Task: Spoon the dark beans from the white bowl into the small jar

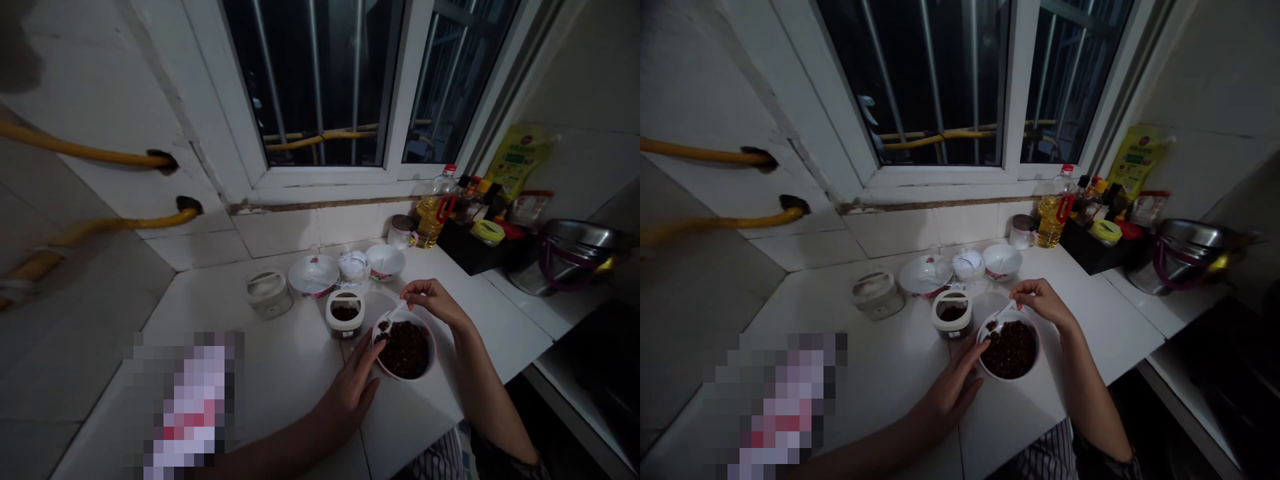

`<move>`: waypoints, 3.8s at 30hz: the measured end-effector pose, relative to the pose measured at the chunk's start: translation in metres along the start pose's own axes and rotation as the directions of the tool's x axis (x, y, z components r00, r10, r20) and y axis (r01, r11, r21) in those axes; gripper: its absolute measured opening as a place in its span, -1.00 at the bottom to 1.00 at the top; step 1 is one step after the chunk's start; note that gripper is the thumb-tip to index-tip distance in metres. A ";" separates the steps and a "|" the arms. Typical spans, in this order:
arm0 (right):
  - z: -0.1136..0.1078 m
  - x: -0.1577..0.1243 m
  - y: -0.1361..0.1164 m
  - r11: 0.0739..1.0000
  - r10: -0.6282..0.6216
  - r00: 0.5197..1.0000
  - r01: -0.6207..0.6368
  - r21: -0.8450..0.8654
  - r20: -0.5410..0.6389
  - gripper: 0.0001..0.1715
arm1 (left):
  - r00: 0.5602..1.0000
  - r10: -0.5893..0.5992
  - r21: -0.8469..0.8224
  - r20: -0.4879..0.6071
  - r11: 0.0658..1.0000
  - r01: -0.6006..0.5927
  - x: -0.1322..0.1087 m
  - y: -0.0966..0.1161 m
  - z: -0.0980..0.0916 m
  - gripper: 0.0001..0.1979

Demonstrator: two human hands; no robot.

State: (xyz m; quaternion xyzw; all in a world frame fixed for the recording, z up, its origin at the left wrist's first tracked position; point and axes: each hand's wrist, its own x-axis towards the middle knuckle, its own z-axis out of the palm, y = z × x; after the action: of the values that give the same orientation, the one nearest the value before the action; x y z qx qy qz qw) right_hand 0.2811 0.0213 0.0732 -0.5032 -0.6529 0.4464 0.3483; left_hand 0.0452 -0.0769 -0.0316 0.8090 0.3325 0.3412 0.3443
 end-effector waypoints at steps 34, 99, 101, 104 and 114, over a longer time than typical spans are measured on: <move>0.007 0.002 -0.010 0.974 0.059 0.993 -0.035 0.224 -0.099 -0.83 | 0.999 0.017 0.005 -0.027 1.000 -0.017 0.000 -0.006 0.005 -0.42; 0.001 -0.004 -0.003 0.999 0.007 1.000 -0.007 -0.035 -0.015 -0.82 | 1.000 0.015 0.028 0.015 0.999 -0.016 0.004 0.012 -0.007 -0.53; 0.001 -0.004 -0.003 0.999 0.009 1.000 -0.010 -0.037 -0.017 -0.81 | 1.000 0.017 0.029 0.018 0.999 -0.018 0.004 0.012 -0.008 -0.54; 0.001 -0.004 -0.003 0.999 0.003 1.000 -0.004 -0.039 -0.018 -0.81 | 0.999 0.025 0.027 0.020 0.999 -0.025 0.005 0.012 -0.007 -0.53; -0.001 -0.007 -0.007 0.998 0.029 0.999 -0.026 0.064 -0.042 -0.79 | 1.000 -0.005 0.026 0.026 1.000 0.004 0.003 0.008 -0.005 -0.54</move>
State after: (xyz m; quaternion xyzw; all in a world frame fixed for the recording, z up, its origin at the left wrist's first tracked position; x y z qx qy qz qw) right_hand 0.2814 0.0145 0.0801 -0.5104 -0.6237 0.4608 0.3718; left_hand 0.0453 -0.0775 -0.0217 0.8170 0.3342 0.3256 0.3390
